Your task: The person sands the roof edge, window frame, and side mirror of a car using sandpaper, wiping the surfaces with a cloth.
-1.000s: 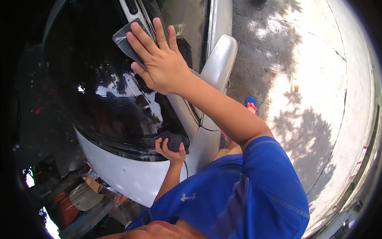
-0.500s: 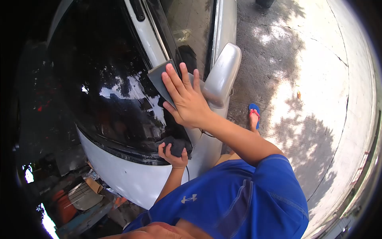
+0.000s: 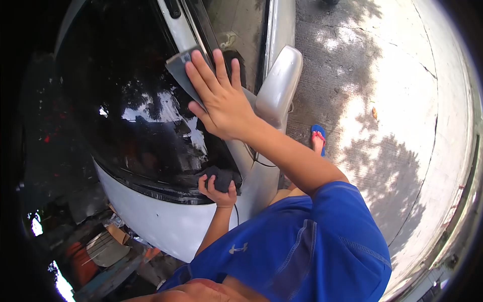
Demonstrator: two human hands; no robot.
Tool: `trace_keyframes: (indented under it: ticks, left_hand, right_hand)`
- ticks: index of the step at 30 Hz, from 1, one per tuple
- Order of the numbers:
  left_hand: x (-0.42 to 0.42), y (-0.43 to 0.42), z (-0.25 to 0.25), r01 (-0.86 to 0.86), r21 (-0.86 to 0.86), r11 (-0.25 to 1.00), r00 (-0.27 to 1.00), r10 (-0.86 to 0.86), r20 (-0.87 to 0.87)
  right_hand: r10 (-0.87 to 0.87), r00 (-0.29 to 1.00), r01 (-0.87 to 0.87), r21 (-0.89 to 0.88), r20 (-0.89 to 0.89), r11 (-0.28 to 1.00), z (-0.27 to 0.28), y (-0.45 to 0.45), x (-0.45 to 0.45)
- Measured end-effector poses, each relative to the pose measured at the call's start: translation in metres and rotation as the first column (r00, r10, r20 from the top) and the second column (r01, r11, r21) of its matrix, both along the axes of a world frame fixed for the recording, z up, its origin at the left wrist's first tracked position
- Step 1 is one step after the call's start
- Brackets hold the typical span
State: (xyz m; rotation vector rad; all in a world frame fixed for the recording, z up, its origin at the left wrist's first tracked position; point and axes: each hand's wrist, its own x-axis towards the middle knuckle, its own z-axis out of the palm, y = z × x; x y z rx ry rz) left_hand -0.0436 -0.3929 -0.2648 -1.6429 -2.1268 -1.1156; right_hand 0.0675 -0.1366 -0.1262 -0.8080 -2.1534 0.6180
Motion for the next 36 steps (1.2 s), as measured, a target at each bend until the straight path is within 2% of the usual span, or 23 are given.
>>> trace_keyframes:
  ticks: [4, 6, 8, 11, 15, 16, 18, 20, 22, 24, 25, 29, 32, 33, 36]
  left_hand:
    - [-0.001, 0.001, 0.007, 0.033, -0.036, 0.999, 0.999, -0.033, -0.021]
    - [-0.003, -0.006, 0.008, 0.031, -0.047, 0.998, 0.999, -0.033, -0.032]
    - [0.002, -0.006, 0.008, 0.02, -0.047, 0.999, 0.999, -0.022, -0.033]
    - [-0.001, 0.001, 0.006, 0.035, -0.017, 0.999, 0.999, -0.036, -0.024]
    - [0.001, 0.0, 0.006, 0.013, -0.034, 0.999, 1.0, -0.014, -0.022]
    - [0.006, 0.011, 0.0, 0.006, -0.018, 1.0, 1.0, -0.006, -0.017]
    - [0.001, -0.001, 0.007, 0.004, -0.049, 0.999, 1.0, -0.005, -0.029]
    - [-0.001, -0.001, 0.006, 0.02, -0.053, 0.998, 0.999, -0.022, -0.035]
    - [-0.002, -0.001, 0.005, 0.019, -0.045, 0.999, 0.999, -0.02, -0.028]
    - [-0.002, -0.007, 0.008, 0.007, -0.058, 0.998, 0.999, -0.01, -0.048]
    - [0.0, 0.0, 0.005, -0.005, -0.044, 0.999, 0.998, 0.003, -0.057]
    - [-0.003, -0.003, 0.003, 0.03, -0.045, 0.999, 0.999, -0.032, -0.034]
    - [0.001, -0.004, 0.006, 0.008, -0.074, 0.997, 1.0, -0.009, -0.016]
    - [0.0, -0.004, 0.004, 0.001, -0.062, 0.998, 1.0, -0.002, -0.022]
    - [0.0, -0.002, -0.003, -0.023, -0.001, 1.0, 1.0, 0.023, 0.0]
  right_hand:
    - [0.03, 0.998, -0.036, 0.085, 0.063, 0.996, -0.007, 0.01, 0.004]
    - [-0.003, 1.0, 0.004, 0.165, -0.007, 0.986, 0.059, 0.069, -0.028]
    - [-0.026, 0.998, 0.035, 0.161, -0.061, 0.986, 0.06, 0.069, -0.033]
    - [0.069, 0.997, -0.071, -0.055, -0.041, 0.996, -0.031, -0.019, 0.012]
    - [-0.069, 0.997, 0.071, 0.121, -0.025, 0.99, 0.053, 0.063, -0.026]
    - [-0.046, 0.999, 0.046, 0.139, -0.001, 0.989, 0.054, 0.069, -0.023]
    - [-0.015, 0.999, 0.012, 0.111, 0.028, 0.994, 0.046, 0.044, -0.02]
    - [0.083, 0.99, -0.092, 0.073, 0.114, 0.993, -0.018, -0.016, 0.008]
    - [0.04, 0.996, -0.048, 0.092, 0.08, 0.995, -0.003, 0.002, -0.002]
    - [-0.064, 0.998, 0.066, 0.115, -0.022, 0.991, 0.059, 0.057, -0.032]
    - [-0.082, 0.994, 0.09, 0.142, -0.067, 0.986, 0.07, 0.074, -0.041]
    - [0.003, 1.0, -0.003, 0.045, 0.001, 0.999, 0.028, 0.023, -0.011]
    - [0.034, 0.999, -0.03, 0.119, -0.029, 0.992, 0.068, 0.055, -0.025]
    - [0.048, 0.995, -0.033, 0.157, -0.093, 0.987, 0.081, 0.073, -0.039]
    - [-0.009, 0.992, 0.035, 0.202, -0.129, 0.979, 0.09, 0.091, -0.054]
